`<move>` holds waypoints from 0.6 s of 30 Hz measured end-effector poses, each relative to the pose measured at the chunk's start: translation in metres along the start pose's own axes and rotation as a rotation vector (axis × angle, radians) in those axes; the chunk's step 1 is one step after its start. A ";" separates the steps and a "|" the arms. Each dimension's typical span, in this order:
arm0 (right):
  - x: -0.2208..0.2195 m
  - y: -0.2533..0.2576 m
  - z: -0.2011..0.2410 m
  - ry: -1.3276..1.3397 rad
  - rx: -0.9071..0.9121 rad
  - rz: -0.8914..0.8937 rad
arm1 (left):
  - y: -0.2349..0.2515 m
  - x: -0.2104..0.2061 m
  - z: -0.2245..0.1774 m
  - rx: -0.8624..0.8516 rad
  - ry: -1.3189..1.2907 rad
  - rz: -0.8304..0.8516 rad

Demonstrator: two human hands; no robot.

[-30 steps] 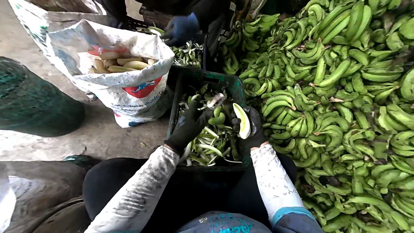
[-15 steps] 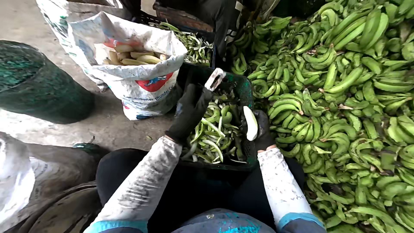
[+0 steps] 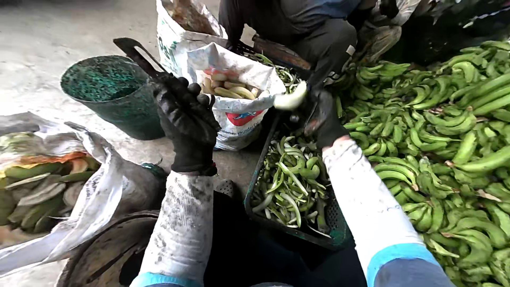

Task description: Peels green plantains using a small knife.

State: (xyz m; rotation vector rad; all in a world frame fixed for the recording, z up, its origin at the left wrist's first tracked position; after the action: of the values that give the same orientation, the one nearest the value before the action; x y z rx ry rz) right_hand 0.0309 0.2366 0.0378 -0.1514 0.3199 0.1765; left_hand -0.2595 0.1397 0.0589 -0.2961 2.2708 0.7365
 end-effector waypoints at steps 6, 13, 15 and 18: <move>0.024 0.003 0.005 -1.303 -0.054 0.113 | 0.000 0.004 -0.012 -0.056 -0.025 -0.075; 0.156 -0.083 -0.142 -1.832 -0.570 0.199 | -0.008 -0.013 0.001 0.073 0.040 -0.039; 0.164 -0.087 -0.153 -1.814 -0.417 0.134 | -0.016 -0.029 0.016 0.167 0.070 0.026; 0.168 -0.096 -0.139 -1.604 -0.347 0.014 | -0.048 -0.048 0.040 0.342 0.215 0.160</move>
State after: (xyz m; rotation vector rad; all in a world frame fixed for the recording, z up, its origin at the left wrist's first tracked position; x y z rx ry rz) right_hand 0.1656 0.1437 -0.1355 -0.3017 -1.3136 0.3127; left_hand -0.1826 0.1239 0.0491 -0.0321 2.5971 0.3963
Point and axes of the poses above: each hand's wrist, its own y-axis towards the middle knuckle, its own x-axis out of the back of the hand, z = x × y, the point moved 7 cm from there along y, towards the middle knuckle, and after that the axes turned 11 degrees about z, right-handed, at the moved point
